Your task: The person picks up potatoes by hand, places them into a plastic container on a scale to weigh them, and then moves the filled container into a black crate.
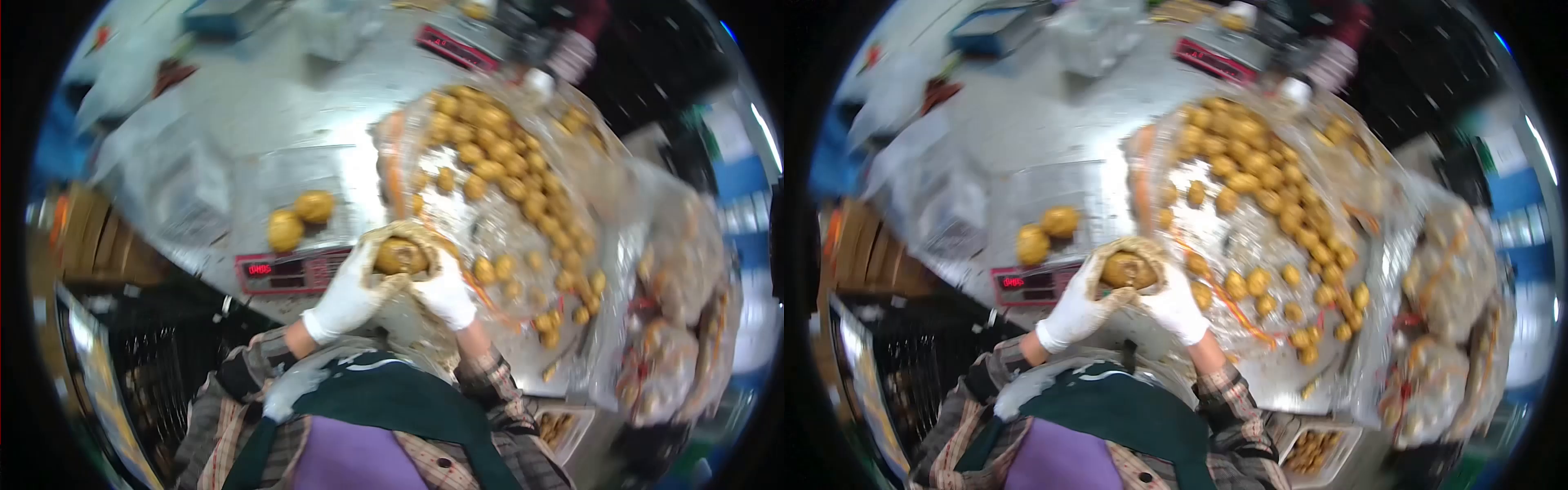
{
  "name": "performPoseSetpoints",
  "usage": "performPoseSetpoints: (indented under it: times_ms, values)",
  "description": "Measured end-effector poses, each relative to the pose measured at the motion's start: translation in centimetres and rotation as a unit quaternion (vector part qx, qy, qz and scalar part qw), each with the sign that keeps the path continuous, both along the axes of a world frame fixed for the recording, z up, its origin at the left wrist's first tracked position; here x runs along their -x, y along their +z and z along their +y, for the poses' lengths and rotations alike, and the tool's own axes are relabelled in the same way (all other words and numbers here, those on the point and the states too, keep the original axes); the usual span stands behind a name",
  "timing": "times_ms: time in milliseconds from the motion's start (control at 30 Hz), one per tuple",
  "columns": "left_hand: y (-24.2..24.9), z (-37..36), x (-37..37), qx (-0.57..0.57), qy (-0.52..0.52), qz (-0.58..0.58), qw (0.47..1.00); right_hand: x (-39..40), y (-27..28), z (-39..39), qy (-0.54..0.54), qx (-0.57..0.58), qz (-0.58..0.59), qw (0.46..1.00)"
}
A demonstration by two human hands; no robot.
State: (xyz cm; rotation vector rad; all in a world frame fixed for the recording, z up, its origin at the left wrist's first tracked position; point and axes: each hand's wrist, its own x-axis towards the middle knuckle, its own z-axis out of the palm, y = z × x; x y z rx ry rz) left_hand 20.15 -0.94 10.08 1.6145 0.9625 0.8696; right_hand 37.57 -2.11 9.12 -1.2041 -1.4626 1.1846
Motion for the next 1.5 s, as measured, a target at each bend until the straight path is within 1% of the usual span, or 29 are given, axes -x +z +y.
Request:
performPoseSetpoints:
  times_ms: [33,100,167,200,233,267,300,333,400,467,567,633,667,700,767,800,833,867,900,967,1167,1200,1233,1300,1333,1400,1433,1467,1500]
  values:
    - [-0.9,-0.5,-1.0,0.043,-0.033,-0.005,0.999,-1.2,-0.4,-1.9,-0.037,0.065,0.013,0.997]
    - [-2.8,-1.4,-2.4,0.090,-0.069,0.003,0.994,-4.8,-4.3,-5.8,-0.152,0.112,0.023,0.982]
    - [-4.4,-1.4,-2.7,0.044,-0.093,0.022,0.994,-9.3,-9.4,-12.5,-0.332,0.146,0.162,0.918]
    - [-4.7,-1.3,-2.8,0.105,-0.069,0.017,0.992,-12.1,-11.0,-16.6,-0.429,0.183,0.300,0.832]
    - [-4.8,-1.3,-2.8,0.166,-0.040,0.017,0.985,-15.9,-15.7,-22.5,-0.514,0.141,0.328,0.780]
    - [-5.2,-1.0,-2.9,0.153,-0.041,0.019,0.987,-20.5,-18.7,-29.0,-0.564,0.125,0.364,0.730]
    - [-5.0,-0.8,-3.0,0.139,-0.041,0.018,0.989,-23.6,-17.8,-34.6,-0.651,0.083,0.342,0.673]
    - [-4.7,-0.6,-3.2,0.188,-0.039,0.034,0.981,-26.5,-17.0,-39.8,-0.621,-0.011,0.386,0.682]
    - [-5.6,-0.6,-3.7,0.127,-0.050,0.031,0.990,-32.2,-15.3,-50.1,-0.513,-0.189,0.488,0.681]
    - [-5.9,-0.8,-4.7,0.096,-0.059,0.037,0.993,-32.6,-11.1,-51.7,-0.794,-0.085,0.355,0.486]
    - [-7.4,-1.4,-6.0,0.091,-0.068,0.008,0.994,-34.6,-8.6,-45.5,-0.825,-0.047,0.289,0.483]
    - [-7.5,-1.7,-6.6,0.121,-0.064,-0.013,0.990,-36.9,-11.9,-41.1,-0.800,-0.050,0.214,0.558]
    - [-7.2,-1.6,-6.8,0.121,-0.062,-0.004,0.991,-38.5,-13.4,-39.2,-0.723,-0.046,0.210,0.657]
    - [-6.9,-1.5,-7.0,0.120,-0.060,0.005,0.991,-39.2,-12.8,-35.2,-0.712,-0.013,0.220,0.667]
    - [-6.1,-1.3,-7.6,0.103,-0.060,0.035,0.992,-42.4,-14.4,-28.5,-0.724,0.039,0.085,0.683]
    - [-5.8,-1.3,-7.7,0.114,-0.054,0.049,0.991,-44.3,-14.9,-26.2,-0.684,0.039,-0.172,0.708]
    - [-5.9,-1.3,-8.0,0.125,-0.048,0.063,0.989,-46.7,-16.3,-24.3,-0.666,0.023,-0.210,0.715]
    - [-6.4,-1.3,-8.1,0.152,-0.034,0.046,0.987,-48.8,-16.7,-22.4,-0.658,0.079,-0.281,0.694]
    - [-6.6,-1.3,-8.5,0.165,-0.027,0.051,0.985,-51.1,-17.6,-20.8,-0.644,0.070,-0.311,0.696]
    - [-6.8,-1.4,-9.1,0.192,-0.013,0.061,0.979,-53.9,-17.8,-17.5,-0.634,0.142,-0.404,0.644]
    - [-7.8,-1.5,-11.2,0.241,0.010,0.101,0.965,-58.7,-18.5,-12.4,-0.556,0.322,-0.438,0.629]
    - [-8.0,-1.6,-11.5,0.249,0.013,0.105,0.963,-58.9,-18.8,-12.1,-0.558,0.336,-0.471,0.595]
    - [-8.2,-1.6,-11.9,0.258,0.014,0.109,0.960,-59.4,-19.4,-12.0,-0.565,0.346,-0.467,0.585]
    - [-8.1,-1.8,-12.7,0.251,0.004,0.124,0.960,-60.2,-19.8,-12.7,-0.580,0.289,-0.426,0.631]
    - [-8.1,-1.8,-12.9,0.247,-0.004,0.131,0.960,-60.0,-20.1,-12.8,-0.584,0.208,-0.337,0.709]
    - [-8.3,-1.9,-13.1,0.242,-0.015,0.138,0.960,-59.4,-20.5,-12.9,-0.554,0.031,-0.141,0.820]
    - [-8.4,-2.1,-13.2,0.238,-0.018,0.139,0.961,-56.8,-18.3,-12.1,-0.533,-0.001,-0.029,0.846]
    - [-8.5,-2.2,-13.3,0.234,-0.023,0.138,0.962,-52.9,-14.8,-11.2,-0.533,-0.001,0.044,0.845]
    - [-8.4,-2.2,-13.4,0.231,-0.026,0.139,0.963,-49.8,-12.1,-11.0,-0.459,0.048,0.238,0.854]
